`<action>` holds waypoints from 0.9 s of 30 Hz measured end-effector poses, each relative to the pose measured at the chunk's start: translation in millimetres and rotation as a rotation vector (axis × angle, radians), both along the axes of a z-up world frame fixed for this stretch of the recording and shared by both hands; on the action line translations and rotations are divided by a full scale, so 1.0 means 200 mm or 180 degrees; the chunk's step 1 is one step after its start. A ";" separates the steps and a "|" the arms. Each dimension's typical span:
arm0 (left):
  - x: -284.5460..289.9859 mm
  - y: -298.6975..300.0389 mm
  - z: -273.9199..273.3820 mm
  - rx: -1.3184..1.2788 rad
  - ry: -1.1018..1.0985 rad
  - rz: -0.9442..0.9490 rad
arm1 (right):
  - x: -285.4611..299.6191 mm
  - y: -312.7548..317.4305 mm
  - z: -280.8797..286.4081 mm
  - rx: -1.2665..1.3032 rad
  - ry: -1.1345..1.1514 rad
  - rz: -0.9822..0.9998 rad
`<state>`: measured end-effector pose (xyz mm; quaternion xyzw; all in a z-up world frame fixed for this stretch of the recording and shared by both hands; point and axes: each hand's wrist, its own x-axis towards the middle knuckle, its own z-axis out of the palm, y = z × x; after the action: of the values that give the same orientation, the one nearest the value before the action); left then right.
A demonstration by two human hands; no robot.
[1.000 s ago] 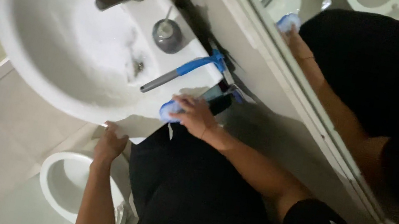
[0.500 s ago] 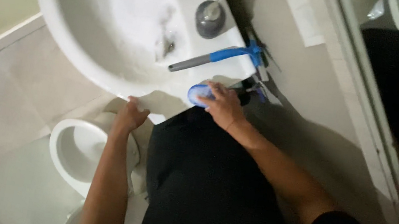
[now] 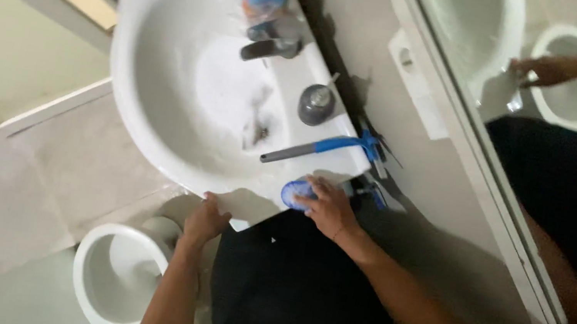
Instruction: The person scrubs the inside of a white bathroom sink using a blue sponge. The sink is filled with soapy water, and the person moves the sponge around the basin and under the faucet to clean the surface.
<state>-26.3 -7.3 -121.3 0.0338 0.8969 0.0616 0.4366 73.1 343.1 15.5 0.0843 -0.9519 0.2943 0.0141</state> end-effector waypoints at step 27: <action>0.07 0.22 0.62 -0.0013 0.0219 -0.0105 | 0.06 -0.10 -0.40 -0.0803 -0.0568 0.0159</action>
<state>-12.6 37.1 3.0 0.0498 0.9108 0.0514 0.4066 84.5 322.8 -63.9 0.0790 -0.9024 0.4181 -0.0674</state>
